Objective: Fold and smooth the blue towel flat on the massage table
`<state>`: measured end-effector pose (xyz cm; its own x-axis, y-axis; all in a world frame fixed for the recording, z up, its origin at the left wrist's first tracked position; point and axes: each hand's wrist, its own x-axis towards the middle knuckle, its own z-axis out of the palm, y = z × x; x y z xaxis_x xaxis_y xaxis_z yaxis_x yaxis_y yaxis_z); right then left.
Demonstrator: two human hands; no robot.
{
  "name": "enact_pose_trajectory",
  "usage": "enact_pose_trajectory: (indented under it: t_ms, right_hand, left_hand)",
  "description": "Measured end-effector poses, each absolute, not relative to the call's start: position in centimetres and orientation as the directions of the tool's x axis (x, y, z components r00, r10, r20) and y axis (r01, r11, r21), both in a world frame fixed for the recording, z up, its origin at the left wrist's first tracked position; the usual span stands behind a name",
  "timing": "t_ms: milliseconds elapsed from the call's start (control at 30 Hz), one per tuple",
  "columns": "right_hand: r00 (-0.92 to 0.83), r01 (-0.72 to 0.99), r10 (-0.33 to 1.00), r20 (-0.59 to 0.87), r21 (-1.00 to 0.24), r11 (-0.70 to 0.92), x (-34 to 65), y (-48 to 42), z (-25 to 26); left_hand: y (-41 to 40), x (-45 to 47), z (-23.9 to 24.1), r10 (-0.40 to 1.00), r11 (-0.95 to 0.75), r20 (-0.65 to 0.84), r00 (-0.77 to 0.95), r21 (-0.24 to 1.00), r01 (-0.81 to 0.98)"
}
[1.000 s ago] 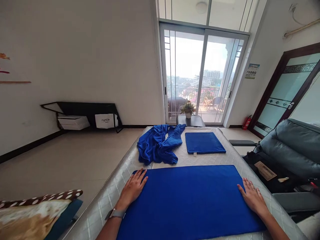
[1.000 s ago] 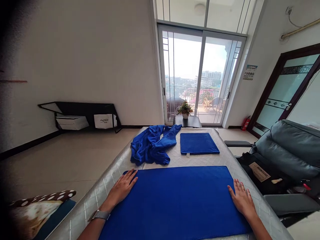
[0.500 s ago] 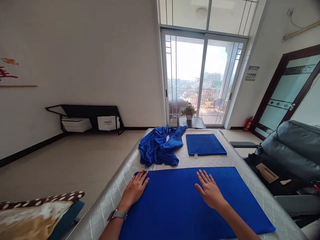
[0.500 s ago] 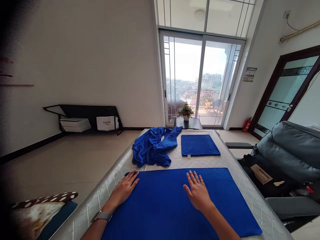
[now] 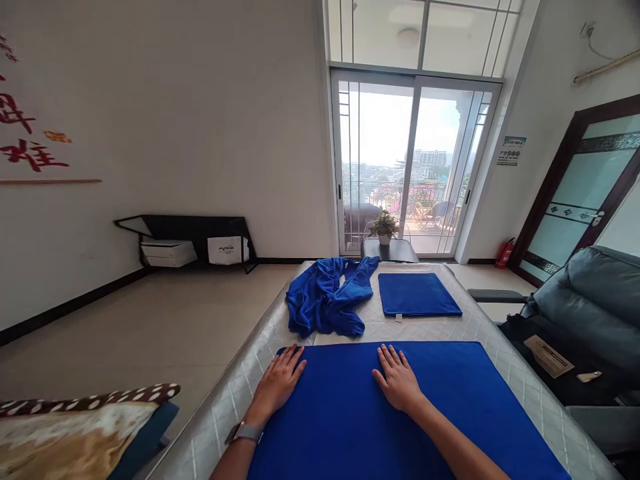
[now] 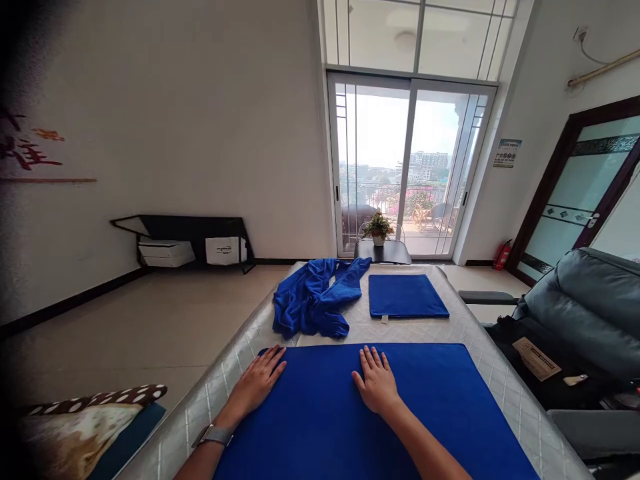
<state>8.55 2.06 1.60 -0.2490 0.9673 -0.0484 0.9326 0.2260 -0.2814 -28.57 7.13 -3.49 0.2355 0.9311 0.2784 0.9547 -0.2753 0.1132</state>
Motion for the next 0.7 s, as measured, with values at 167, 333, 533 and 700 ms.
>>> enact_pose_trajectory:
  t_ms: [167, 333, 533, 700]
  right_hand:
    - [-0.093, 0.975, 0.994, -0.049, -0.206, 0.081, 15.4, 2.3, 1.0]
    - [0.114, 0.985, 0.992, 0.057, -0.139, -0.106, 24.4, 1.1, 1.0]
    - [0.229, 0.968, 0.951, 0.206, -0.148, -0.201, 29.4, -0.8, 3.1]
    - [0.258, 0.961, 0.935, 0.243, -0.162, -0.223, 29.7, -1.1, 3.7]
  left_hand:
    - [6.9, -28.4, -3.1, 0.928, -0.277, 0.29, 0.233, 0.118, 0.954]
    - [6.9, -28.2, -3.0, 0.94, -0.259, 0.261, 0.218, 0.134, 0.957]
    - [7.0, -28.4, -3.4, 0.932, -0.271, 0.287, 0.221, 0.148, 0.951]
    - [7.3, -28.6, -4.0, 0.931, -0.258, 0.301, 0.205, 0.148, 0.955]
